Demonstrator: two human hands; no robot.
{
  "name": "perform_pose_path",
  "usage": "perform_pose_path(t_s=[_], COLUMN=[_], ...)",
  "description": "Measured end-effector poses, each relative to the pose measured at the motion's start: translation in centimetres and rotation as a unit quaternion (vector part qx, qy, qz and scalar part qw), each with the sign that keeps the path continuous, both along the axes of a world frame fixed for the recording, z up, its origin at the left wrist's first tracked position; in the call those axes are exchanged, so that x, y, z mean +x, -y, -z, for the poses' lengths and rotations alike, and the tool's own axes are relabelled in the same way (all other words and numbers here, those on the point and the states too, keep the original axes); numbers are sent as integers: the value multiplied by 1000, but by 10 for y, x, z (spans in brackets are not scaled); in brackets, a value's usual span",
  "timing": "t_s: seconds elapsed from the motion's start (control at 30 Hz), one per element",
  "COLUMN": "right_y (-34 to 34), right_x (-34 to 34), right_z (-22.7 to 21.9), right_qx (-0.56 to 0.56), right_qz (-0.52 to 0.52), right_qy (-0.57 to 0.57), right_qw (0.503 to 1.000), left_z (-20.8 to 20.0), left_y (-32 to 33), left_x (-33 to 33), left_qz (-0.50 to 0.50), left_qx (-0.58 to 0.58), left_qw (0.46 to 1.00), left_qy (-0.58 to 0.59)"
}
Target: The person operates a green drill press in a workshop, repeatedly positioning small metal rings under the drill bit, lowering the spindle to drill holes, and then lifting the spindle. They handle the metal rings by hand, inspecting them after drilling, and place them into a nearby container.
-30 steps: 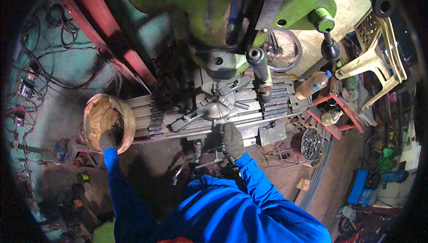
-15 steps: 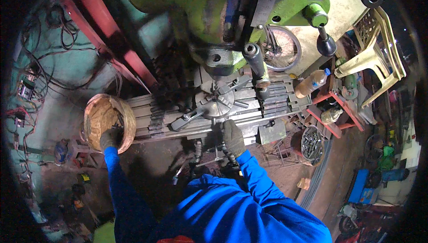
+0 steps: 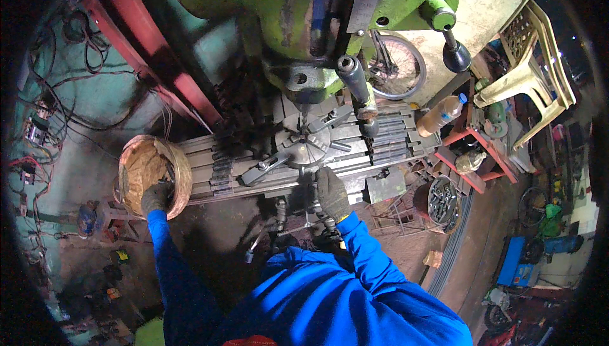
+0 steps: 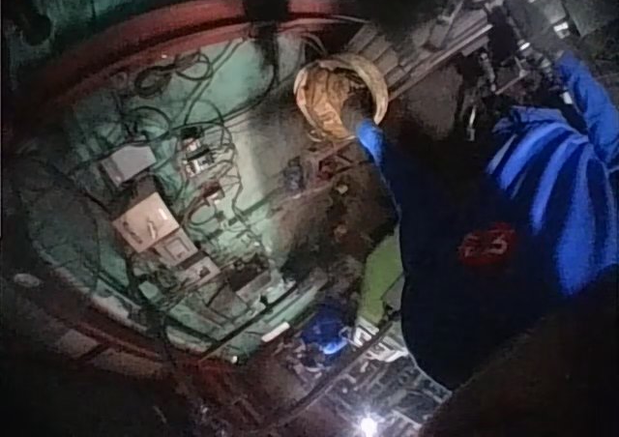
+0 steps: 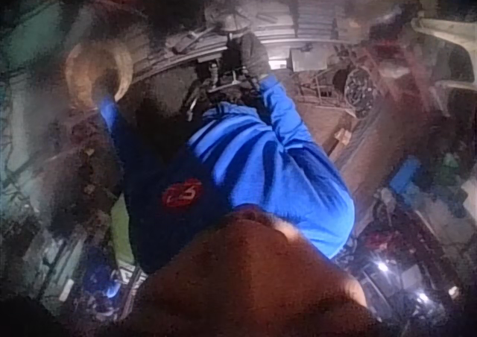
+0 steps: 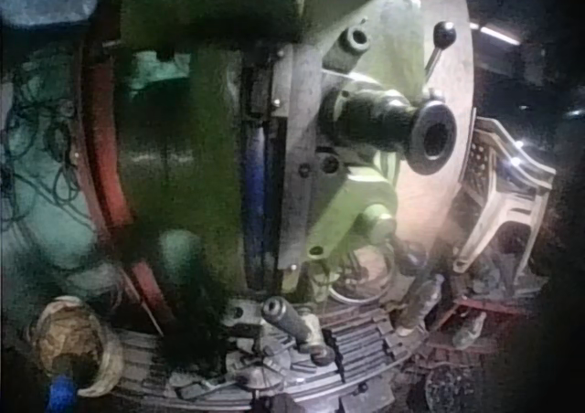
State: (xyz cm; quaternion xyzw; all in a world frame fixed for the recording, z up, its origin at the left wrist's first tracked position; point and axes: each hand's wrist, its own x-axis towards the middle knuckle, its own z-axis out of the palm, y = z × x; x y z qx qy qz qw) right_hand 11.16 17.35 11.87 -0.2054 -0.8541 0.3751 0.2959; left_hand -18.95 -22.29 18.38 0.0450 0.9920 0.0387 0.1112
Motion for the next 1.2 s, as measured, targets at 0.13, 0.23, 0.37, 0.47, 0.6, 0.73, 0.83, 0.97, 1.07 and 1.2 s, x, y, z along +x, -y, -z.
perform_pose_path(t_s=[0.13, 0.23, 0.37, 0.47, 0.6, 0.73, 0.83, 0.97, 1.07, 1.2], right_y=[-1, -7, -17, -25, -14, -2, 6, -8, -44, -99], right_x=[3, -7, -9, -6, -4, 26, 80, 132, 179, 192], right_z=[-10, -19, -19, -24, -41, -59, -57, 44, 139, 238], right_qx=[39, -18, 42, 65, 29, -53, -93, -38, -182, -556], right_qz=[-1, -24, -51, -69, -59, -29, 84, 379, 531, 482], right_qy=[16, 89, 125, 177, 214, 36, 35, 15, 2, -119], right_qw=[999, 996, 990, 980, 975, 998, 991, 924, 828, 667], left_z=[7, 5, 8, 6, 2, 22, 32, 54, 48, 63], left_y=[5, 2, 6, 7, 2, 13, 16, 58, 21, 50], left_x=[2, 2, -2, 0, 0, -6, -5, -16, -20, -31], left_qz=[-11, 32, 10, 49, 73, -8, 6, -5, 8, 22], left_qx=[-10, -31, -33, -44, -55, 63, 63, 52, 52, 58], left_qw=[999, 998, 999, 997, 995, 995, 993, 993, 990, 988], left_qy=[-30, -33, -22, -32, -35, -82, -95, -103, -130, -140])
